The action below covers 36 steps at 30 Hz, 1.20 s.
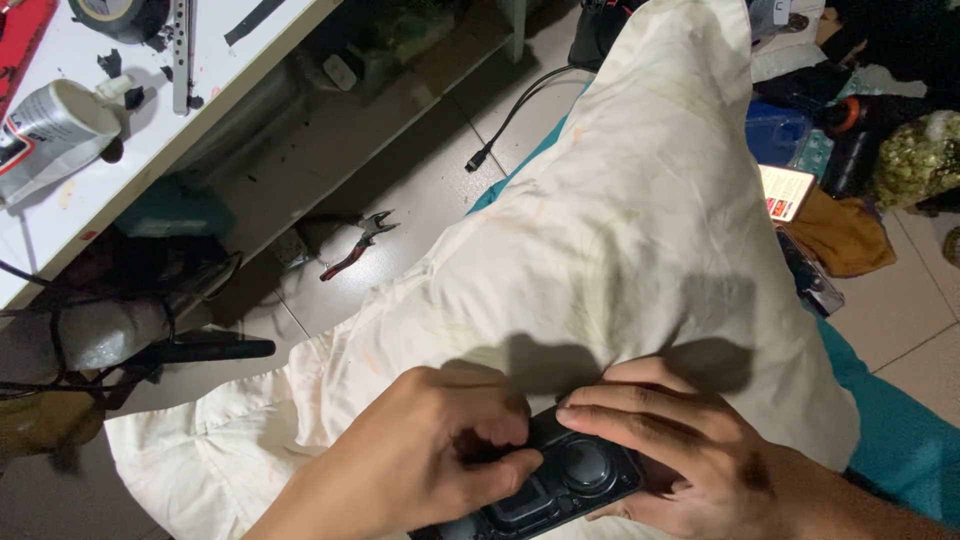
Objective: The person uses a metal prying tool to carefully pry and separate the casing of a small black electronic device. They repeatedly insert the tool into seams and apply leverage to open the device, working over a white pillow on a cluttered workbench.
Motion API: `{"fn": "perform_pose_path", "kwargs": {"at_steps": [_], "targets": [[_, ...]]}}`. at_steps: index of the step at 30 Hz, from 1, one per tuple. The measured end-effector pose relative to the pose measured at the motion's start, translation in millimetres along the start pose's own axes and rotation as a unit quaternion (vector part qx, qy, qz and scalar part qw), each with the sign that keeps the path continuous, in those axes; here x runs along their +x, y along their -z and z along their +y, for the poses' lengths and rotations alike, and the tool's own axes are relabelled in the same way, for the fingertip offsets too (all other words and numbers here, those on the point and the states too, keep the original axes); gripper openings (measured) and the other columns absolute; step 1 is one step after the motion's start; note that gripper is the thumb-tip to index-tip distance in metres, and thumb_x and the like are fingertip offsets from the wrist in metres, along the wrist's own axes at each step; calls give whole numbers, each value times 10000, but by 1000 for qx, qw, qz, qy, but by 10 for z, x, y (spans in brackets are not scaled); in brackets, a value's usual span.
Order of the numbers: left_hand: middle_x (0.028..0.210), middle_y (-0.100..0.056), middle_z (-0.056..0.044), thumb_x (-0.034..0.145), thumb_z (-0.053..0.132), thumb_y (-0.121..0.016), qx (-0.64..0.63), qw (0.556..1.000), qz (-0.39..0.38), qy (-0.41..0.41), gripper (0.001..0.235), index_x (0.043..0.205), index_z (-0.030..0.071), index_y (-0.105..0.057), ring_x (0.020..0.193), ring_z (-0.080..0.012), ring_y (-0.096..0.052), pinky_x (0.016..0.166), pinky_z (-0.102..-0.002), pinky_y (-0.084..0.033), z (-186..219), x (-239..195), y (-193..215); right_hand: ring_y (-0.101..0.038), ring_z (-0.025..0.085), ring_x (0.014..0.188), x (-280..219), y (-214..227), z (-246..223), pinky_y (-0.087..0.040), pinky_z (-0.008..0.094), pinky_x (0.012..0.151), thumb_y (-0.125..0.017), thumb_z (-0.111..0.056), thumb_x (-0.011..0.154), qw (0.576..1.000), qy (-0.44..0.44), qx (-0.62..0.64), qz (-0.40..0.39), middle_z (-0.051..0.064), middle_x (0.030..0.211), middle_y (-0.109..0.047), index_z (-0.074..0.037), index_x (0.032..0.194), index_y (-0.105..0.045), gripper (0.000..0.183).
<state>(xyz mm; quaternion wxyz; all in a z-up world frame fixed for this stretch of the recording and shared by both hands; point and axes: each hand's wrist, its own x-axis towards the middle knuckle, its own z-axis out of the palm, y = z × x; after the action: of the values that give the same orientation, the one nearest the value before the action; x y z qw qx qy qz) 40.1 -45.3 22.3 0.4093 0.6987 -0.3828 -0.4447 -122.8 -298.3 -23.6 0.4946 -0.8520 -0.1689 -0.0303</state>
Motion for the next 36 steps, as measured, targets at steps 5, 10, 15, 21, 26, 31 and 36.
{"fn": "perform_pose_path", "kwargs": {"at_steps": [5, 10, 15, 21, 26, 31, 36], "targets": [[883, -721, -20, 1075, 205, -751, 14, 1000, -5, 4, 150, 957, 112, -763, 748, -219, -731, 711, -334, -555, 190, -54, 102, -788, 321, 1198, -11, -24, -39, -671, 438, 1040, -931, -245, 946, 999, -32, 6, 28, 155, 1379, -830, -22, 1411, -755, 544], [855, -728, -26, 1049, 150, -736, 31, 999, 7, -11, 118, 942, 109, -765, 682, -229, -723, 672, -339, -554, 182, -49, 33, -768, 346, 1148, -2, -31, -56, -655, 459, 1006, -940, -349, 956, 999, -19, -2, 27, 172, 1350, -823, 1, 1370, -743, 577], [815, -726, 10, 1050, 230, -757, 109, 994, 9, 12, 166, 908, 147, -775, 591, -265, -721, 579, -384, -562, 177, -41, -29, -764, 316, 1093, -11, -6, -107, -652, 454, 939, -882, -220, 978, 998, -52, 19, 26, 161, 1373, -826, -21, 1412, -734, 500], [783, -659, -25, 1032, 186, -753, 143, 989, 30, -19, 256, 813, 122, -637, 589, -308, -681, 562, -432, -549, 130, -40, -128, -748, 316, 1136, 29, 61, -21, -635, 434, 1044, -870, -150, 968, 1000, -4, 3, -17, 130, 1382, -804, -9, 1430, -706, 510], [790, -634, -37, 1048, 247, -722, 209, 977, 34, -11, 270, 845, 107, -611, 606, -333, -682, 514, -498, -544, 62, -76, -267, -800, 312, 1132, 33, 0, -69, -651, 448, 985, -821, -166, 1007, 1000, -16, 17, 18, 168, 1343, -823, 0, 1387, -743, 421], [792, -662, -50, 1051, 262, -724, 193, 980, 42, 0, 270, 851, 103, -639, 606, -379, -686, 542, -519, -561, 81, -61, -275, -771, 309, 1082, 51, 5, -79, -675, 428, 960, -836, -121, 988, 1000, -10, 7, 24, 160, 1340, -824, -7, 1396, -739, 435], [906, -661, -70, 1162, 223, -673, 125, 991, 9, -36, 234, 971, 88, -679, 695, -305, -710, 611, -446, -556, 128, -158, -130, -803, 328, 1161, 75, 6, -136, -673, 451, 987, -863, -253, 1000, 999, -20, 16, 35, 162, 1298, -835, 9, 1354, -752, 454]]}}
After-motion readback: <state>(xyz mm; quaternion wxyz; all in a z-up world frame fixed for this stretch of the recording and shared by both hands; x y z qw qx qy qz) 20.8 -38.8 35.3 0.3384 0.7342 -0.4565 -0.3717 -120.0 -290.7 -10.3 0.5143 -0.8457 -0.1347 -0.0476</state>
